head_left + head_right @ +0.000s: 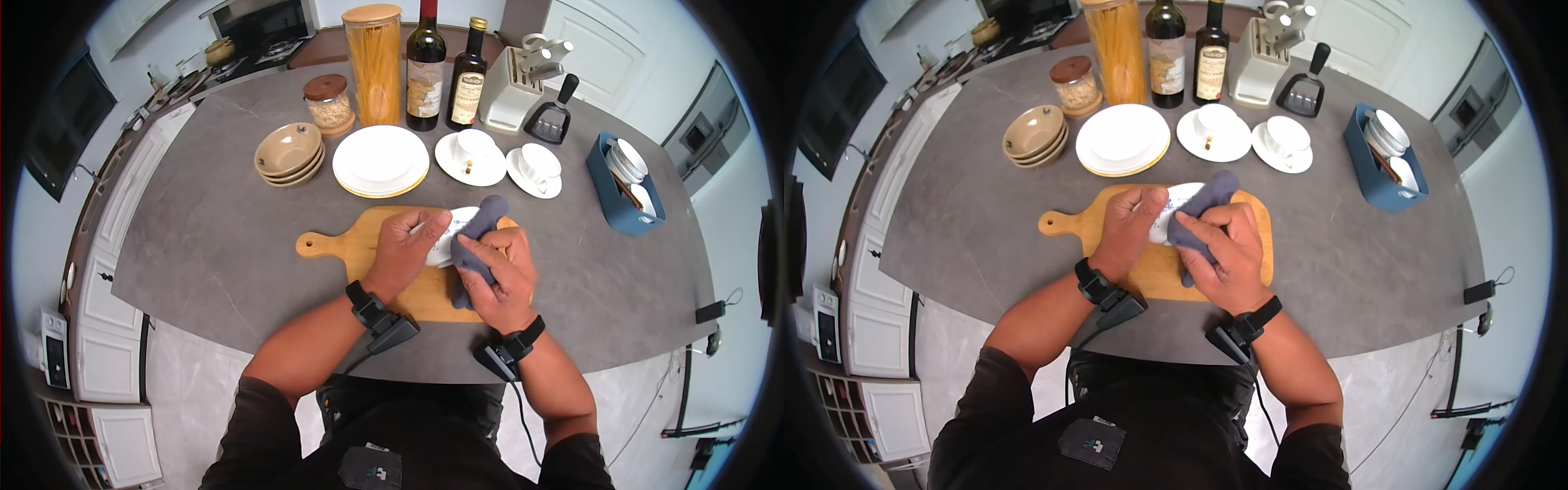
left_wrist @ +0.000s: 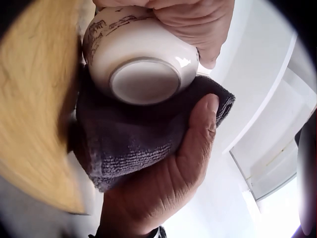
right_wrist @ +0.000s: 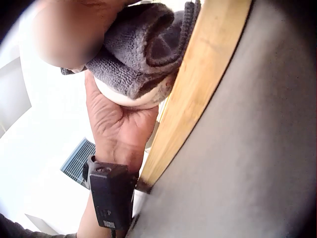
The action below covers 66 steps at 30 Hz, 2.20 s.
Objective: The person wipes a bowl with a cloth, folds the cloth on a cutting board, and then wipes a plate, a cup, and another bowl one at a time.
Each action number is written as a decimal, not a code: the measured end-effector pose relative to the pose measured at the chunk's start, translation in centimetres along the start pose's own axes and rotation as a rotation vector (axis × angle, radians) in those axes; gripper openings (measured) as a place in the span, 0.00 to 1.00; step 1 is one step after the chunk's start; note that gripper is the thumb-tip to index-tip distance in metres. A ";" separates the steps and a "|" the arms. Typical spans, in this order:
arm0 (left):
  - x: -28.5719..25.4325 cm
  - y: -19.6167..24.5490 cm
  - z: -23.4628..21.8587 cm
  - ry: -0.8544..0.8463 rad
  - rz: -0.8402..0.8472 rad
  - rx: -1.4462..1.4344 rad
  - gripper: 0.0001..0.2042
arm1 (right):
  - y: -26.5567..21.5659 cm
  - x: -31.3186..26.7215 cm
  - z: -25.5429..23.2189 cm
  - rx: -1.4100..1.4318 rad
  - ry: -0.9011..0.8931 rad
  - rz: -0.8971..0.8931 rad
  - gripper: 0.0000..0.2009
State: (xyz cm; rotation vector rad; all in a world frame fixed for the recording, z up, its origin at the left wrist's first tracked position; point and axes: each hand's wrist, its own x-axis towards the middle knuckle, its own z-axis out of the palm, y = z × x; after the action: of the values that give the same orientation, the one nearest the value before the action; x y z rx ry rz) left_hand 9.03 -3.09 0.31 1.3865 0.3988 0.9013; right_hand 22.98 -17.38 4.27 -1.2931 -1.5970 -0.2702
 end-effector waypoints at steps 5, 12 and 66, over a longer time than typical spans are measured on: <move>0.0 0.6 0.2 0.015 -0.025 -0.001 0.19 | 1.9 -0.8 0.5 0.101 0.094 0.253 0.15; 0.1 -0.1 0.3 0.006 -0.085 -0.163 0.20 | 3.8 -0.7 0.5 0.345 0.152 0.484 0.12; 0.0 1.6 0.8 0.139 0.091 0.106 0.27 | 1.4 -0.5 0.0 -0.088 0.144 0.062 0.16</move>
State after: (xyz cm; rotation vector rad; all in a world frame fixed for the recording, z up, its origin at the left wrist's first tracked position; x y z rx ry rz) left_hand 9.15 -3.72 2.02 1.4527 0.4984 1.0681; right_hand 24.08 -17.08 3.30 -1.3573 -1.4349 -0.3899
